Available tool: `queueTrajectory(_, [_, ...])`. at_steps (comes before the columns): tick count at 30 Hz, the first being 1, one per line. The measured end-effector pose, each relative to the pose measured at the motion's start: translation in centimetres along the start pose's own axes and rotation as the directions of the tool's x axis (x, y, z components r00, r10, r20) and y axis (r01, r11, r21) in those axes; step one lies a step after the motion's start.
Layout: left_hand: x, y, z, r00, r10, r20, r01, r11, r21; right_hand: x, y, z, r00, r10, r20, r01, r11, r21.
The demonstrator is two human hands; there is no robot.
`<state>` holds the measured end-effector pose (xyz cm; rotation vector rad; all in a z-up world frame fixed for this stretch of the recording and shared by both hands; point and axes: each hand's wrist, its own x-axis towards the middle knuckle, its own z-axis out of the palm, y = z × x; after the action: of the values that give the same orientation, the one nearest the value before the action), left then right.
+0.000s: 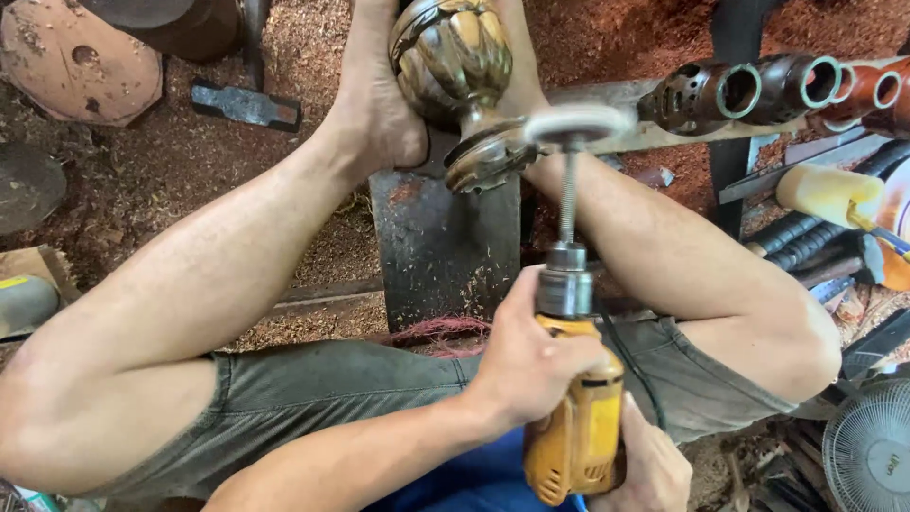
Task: Sanding and polishing ornate wooden furniture components using a drill-mounted buffing attachment.
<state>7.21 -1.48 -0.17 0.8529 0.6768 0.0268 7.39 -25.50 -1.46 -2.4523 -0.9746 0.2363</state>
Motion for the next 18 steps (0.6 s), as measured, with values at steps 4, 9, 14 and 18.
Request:
queueTrajectory(4, [-0.4,-0.3,-1.3,0.998,-0.052,-0.032,0.051,0.998,-0.024,0.1,0.4,0.4,0.992,-0.116,0.041,0.115,0.993,0.026])
queueTrajectory(9, [-1.3,0.1,-1.8,0.998,-0.044,-0.048,0.044,0.999,0.006,-0.6,0.8,0.9,0.986,-0.163,0.043,0.161,0.986,0.047])
queueTrajectory(14, [-1.4,-0.9,-1.8,0.997,-0.047,-0.062,0.050,0.997,0.051,-0.8,0.0,1.4,0.992,-0.125,0.032,0.122,0.989,0.085])
queueTrajectory(18, [-1.4,-1.8,-2.2,0.997,-0.050,-0.066,0.052,0.998,0.032,-1.0,0.2,1.9,0.993,-0.107,0.045,0.104,0.992,0.075])
